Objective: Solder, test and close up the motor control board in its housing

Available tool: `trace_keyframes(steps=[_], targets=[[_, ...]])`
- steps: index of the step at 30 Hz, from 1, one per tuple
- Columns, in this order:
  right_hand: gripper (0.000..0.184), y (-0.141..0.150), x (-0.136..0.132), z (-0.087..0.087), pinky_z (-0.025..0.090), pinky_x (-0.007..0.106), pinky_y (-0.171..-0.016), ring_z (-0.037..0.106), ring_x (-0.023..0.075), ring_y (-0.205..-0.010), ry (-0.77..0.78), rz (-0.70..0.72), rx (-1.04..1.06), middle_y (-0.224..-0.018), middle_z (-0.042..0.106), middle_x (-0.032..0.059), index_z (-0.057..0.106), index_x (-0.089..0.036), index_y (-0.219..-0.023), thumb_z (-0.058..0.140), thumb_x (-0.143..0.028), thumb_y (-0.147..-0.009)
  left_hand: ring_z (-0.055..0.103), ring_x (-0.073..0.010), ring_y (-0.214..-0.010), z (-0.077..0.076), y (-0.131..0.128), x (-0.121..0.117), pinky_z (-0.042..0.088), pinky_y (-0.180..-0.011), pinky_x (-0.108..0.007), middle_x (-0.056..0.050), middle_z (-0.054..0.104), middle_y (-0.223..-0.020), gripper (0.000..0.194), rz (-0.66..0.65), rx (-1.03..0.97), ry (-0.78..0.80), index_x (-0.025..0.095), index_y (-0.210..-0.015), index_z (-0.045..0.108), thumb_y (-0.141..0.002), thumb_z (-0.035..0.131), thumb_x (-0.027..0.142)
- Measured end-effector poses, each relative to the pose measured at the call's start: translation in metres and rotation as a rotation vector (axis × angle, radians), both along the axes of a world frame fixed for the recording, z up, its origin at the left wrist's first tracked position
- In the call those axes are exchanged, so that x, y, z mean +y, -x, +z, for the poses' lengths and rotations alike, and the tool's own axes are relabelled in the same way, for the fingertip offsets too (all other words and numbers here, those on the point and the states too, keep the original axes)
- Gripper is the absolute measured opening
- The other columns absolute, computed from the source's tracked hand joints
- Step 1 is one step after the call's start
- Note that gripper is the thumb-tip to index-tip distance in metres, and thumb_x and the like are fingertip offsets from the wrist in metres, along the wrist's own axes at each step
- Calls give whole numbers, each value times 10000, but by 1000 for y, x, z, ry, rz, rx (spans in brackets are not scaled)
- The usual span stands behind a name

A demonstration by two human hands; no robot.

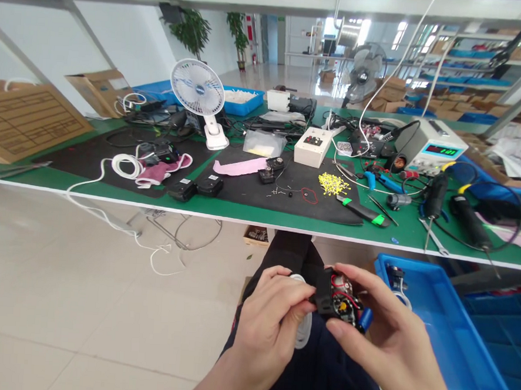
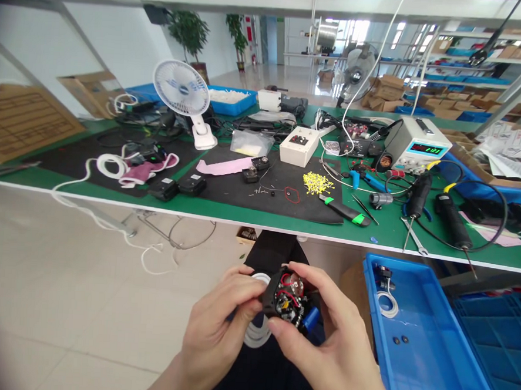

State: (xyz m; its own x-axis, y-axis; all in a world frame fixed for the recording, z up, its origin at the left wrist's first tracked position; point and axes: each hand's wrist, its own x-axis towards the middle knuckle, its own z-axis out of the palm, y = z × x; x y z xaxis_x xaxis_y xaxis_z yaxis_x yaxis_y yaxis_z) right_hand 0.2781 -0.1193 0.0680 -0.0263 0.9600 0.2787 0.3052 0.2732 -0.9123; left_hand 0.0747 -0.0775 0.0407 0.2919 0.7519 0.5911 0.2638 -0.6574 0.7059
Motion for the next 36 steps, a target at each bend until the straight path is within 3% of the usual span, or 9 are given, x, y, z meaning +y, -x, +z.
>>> trace_keyframes(steps=[3,8,11,14,16,22,29,36], targets=[[507,0,0,-2,569,159,-1009,699,152,-1172,13,-10,-6,-1345,666,18,595,-322,-1397,801,-249,-939,743,-157,-872,3,-1,-2,502,-1038,-392,-17,799,-987,281,62,42,-64,213,-1144,704,-956,646,12],[471,2,0,-6,589,150,-923,706,140,-1058,55,-65,-4,-1257,672,16,601,-304,-1365,795,-273,-936,787,-201,-998,0,-4,-4,430,-1117,-424,-69,831,-1105,432,189,183,-360,174,-1231,712,-874,693,-69],[507,1,0,-4,579,149,-947,703,134,-1063,42,-63,-9,-1273,664,7,599,-321,-1380,807,-257,-923,783,-182,-954,0,-4,-3,433,-1143,-447,-36,827,-1052,368,153,102,-221,199,-1176,716,-891,711,-34],[584,-1,0,-1,578,187,-998,699,164,-1134,-5,-31,-38,-1332,655,16,582,-333,-1410,823,-209,-893,763,-158,-915,2,-1,-1,455,-1140,-445,-8,807,-1013,263,7,49,-10,224,-1122,716,-955,674,25],[615,-1,0,0,580,208,-1008,688,188,-1187,-19,-20,-56,-1370,643,28,566,-334,-1426,819,-187,-885,753,-149,-882,2,1,-1,480,-1123,-433,-5,800,-995,239,-56,22,36,225,-1124,718,-979,651,47],[619,0,-2,-3,549,274,-1080,647,214,-1261,-102,-35,-76,-1402,611,51,517,-331,-1457,798,-191,-923,747,-146,-887,-6,2,-1,532,-1068,-361,15,797,-968,239,57,-22,12,229,-1097,719,-937,732,52],[494,-9,-3,0,481,311,-1122,552,224,-1363,-196,72,-311,-1496,511,62,546,-333,-1427,744,-216,-990,743,-163,-918,-6,4,-1,573,-974,-346,-29,800,-997,329,48,-1,-142,186,-1171,714,-925,691,-32],[352,-8,-5,-4,431,280,-1137,507,203,-1405,-127,114,-209,-1494,497,55,530,-306,-1325,685,-204,-1026,730,-180,-894,-7,1,-4,572,-963,-367,-51,786,-983,322,59,20,-157,174,-1170,694,-934,649,-40]])
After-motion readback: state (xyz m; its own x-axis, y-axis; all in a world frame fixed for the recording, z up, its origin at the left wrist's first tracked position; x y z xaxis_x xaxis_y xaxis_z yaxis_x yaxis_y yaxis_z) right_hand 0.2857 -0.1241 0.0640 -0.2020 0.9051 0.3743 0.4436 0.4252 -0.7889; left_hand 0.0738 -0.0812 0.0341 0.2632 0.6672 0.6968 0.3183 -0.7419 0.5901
